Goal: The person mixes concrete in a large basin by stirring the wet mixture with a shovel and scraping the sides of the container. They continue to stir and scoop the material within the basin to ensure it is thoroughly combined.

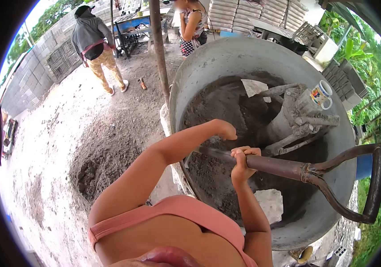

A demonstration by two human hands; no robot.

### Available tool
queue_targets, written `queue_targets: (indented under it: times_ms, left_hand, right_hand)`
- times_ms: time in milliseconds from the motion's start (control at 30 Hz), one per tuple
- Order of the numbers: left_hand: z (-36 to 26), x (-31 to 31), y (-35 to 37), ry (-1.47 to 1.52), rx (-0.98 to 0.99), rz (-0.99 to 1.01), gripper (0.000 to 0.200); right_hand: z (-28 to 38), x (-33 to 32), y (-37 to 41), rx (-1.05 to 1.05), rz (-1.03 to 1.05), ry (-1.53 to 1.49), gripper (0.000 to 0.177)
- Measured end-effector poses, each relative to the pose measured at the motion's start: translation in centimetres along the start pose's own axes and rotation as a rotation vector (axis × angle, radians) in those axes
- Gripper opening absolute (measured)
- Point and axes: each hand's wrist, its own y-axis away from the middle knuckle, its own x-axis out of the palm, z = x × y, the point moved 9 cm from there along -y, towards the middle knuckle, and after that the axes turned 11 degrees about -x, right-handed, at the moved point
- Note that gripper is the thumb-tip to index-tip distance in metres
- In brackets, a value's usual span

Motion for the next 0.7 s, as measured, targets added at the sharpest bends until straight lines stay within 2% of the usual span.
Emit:
queue_targets:
  times_ms: [700]
  left_hand:
    - [0.6, 0.8, -1.4, 0.038, -0.009, 0.038, 0.051]
  right_hand:
    - [0.8, 0.3, 0.1, -0.043, -0.019, 0.060, 0.018]
